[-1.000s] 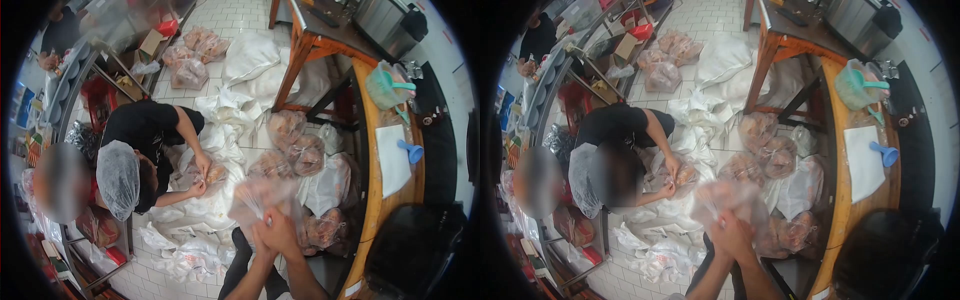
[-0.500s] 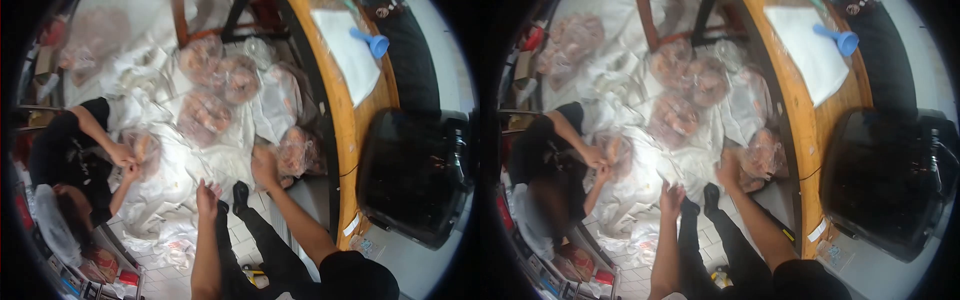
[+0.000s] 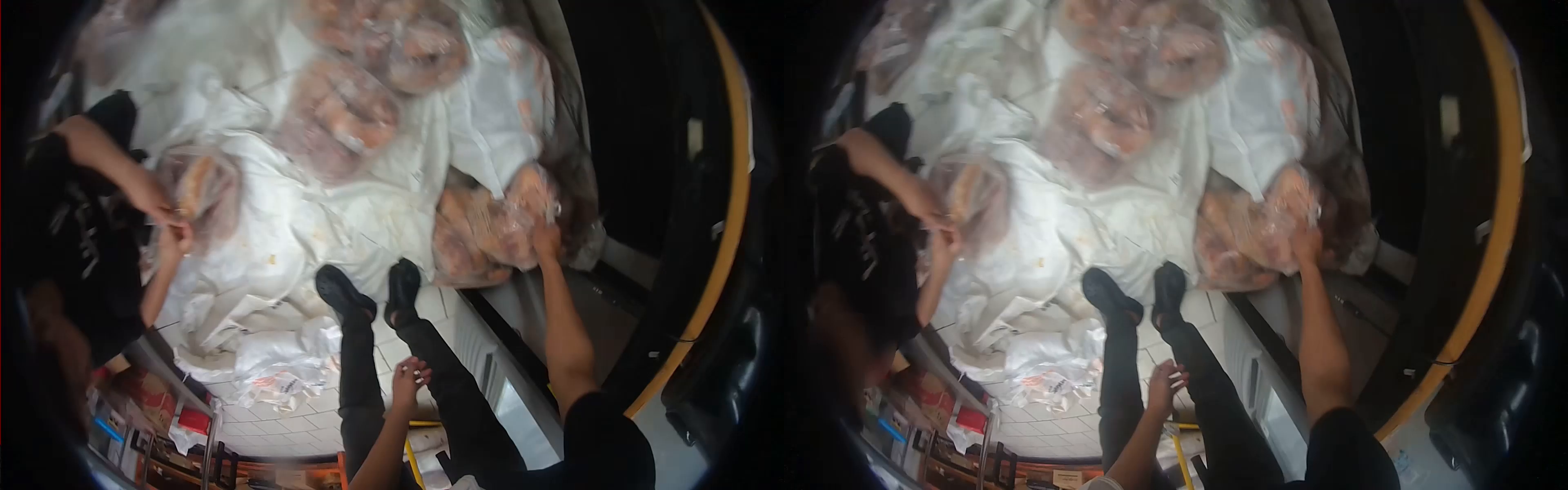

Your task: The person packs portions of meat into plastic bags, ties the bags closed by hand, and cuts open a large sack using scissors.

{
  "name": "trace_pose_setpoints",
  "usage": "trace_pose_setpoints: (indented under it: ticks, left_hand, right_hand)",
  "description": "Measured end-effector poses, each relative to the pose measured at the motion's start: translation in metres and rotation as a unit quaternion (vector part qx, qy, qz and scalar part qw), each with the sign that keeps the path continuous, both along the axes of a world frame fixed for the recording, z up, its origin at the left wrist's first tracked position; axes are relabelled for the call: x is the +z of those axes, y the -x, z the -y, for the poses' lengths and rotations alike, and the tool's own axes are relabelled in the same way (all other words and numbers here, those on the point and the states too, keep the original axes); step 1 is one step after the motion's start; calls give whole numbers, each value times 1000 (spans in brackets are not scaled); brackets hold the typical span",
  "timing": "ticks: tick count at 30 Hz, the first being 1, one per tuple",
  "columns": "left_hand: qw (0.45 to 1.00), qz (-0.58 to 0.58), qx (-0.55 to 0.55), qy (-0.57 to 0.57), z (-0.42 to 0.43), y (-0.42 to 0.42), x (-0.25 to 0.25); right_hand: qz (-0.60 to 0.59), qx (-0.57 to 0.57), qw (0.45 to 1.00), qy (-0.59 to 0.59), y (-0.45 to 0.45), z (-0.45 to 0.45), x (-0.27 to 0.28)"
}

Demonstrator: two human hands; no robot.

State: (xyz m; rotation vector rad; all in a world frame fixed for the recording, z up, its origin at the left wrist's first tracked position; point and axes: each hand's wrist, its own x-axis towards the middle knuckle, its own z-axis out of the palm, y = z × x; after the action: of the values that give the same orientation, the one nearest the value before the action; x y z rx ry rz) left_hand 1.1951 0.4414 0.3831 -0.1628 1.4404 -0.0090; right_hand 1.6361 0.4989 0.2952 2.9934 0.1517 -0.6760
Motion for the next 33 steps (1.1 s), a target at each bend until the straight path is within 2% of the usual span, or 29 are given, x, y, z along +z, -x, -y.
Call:
trace_pose_setpoints:
  ticks: [2, 3, 4, 5, 6, 7, 9, 10, 12, 13, 14, 15, 16, 17, 18, 19, 20, 21, 23, 24, 25, 26, 27, 29, 30, 31, 32, 33]
  left_hand:
    - [999, 15, 28, 23, 6, -1, -4]
    - [998, 24, 38, 39, 3, -6, -1]
    - [991, 29, 106, 78, 1, -12, 4]
    - [977, 41, 168, 122, -3, -21, 12]
    - [963, 86, 215, 134, -5, -29, 15]
    - [951, 81, 247, 168, -19, -42, 26]
    - [923, 28, 336, 188, -83, -79, 68]
    - [944, 40, 325, -32, -88, -93, 57]
    - [944, -157, 214, -196, -106, -94, 63]
    - [814, 135, 507, -252, -140, -76, 92]
    - [818, 110, 507, -248, -177, -60, 115]
    - [821, 76, 471, -314, -202, -46, 128]
    - [798, 71, 478, -360, -227, -34, 121]
    - [804, 30, 461, -374, -267, -26, 135]
    - [784, 32, 471, -403, -316, -21, 148]
    - [757, 56, 493, -425, -363, -19, 161]
    - [709, 117, 542, -437, -417, -17, 178]
    - [648, 195, 599, -428, -467, -16, 197]
    - [500, 357, 694, -375, -552, -13, 247]
    - [462, 393, 702, -373, -575, -9, 255]
    - [434, 420, 689, -400, -603, 0, 258]
    - [447, 402, 649, -467, -611, 9, 237]
    - [454, 378, 608, -531, -619, 19, 216]
    - [540, 364, 562, -510, -596, 13, 184]
    - [575, 334, 563, -491, -576, 6, 162]
    - [614, 303, 549, -478, -551, 1, 135]
    - [676, 255, 532, -442, -521, -4, 110]
    - [719, 234, 514, -406, -485, -7, 79]
  right_hand:
    - [-41, 60, 997, -40, 44, -26, 52]
    - [4, 113, 986, -123, 61, -13, 44]
    - [45, 173, 964, -197, 75, 2, 35]
    - [0, 152, 967, -203, 105, -15, 71]
    - [-39, 184, 965, -182, 122, -20, 99]
    - [-92, 32, 976, -196, 146, -39, 136]
    - [-112, 27, 973, -202, 173, -68, 209]
    - [-111, 37, 971, -209, 183, -71, 218]
    - [-105, 224, 927, -283, 197, -71, 243]
    - [-168, 231, 903, -320, 217, -95, 261]
    - [-233, 233, 876, -353, 237, -120, 281]
    - [-362, 153, 844, -365, 257, -168, 319]
    - [-323, 245, 807, -429, 272, -214, 340]
    - [-327, 282, 773, -466, 283, -261, 371]
    - [-300, 323, 740, -508, 295, -299, 387]
    - [-279, 358, 682, -574, 309, -336, 395]
    - [-306, 377, 643, -592, 311, -372, 425]
    - [-363, 408, 637, -544, 317, -407, 435]
    - [-285, 463, 419, -727, 340, -439, 476]
    - [-288, 472, 360, -752, 351, -429, 490]
    - [-320, 480, 333, -746, 357, -422, 484]
    - [-352, 486, 308, -738, 362, -415, 479]
    - [-412, 496, 310, -699, 364, -412, 450]
    - [-452, 490, 442, -600, 338, -389, 383]
    - [-513, 435, 493, -552, 319, -367, 344]
    - [-439, 397, 591, -548, 309, -333, 299]
    - [-439, 327, 691, -471, 295, -289, 245]
    - [-400, 292, 754, -432, 276, -242, 198]
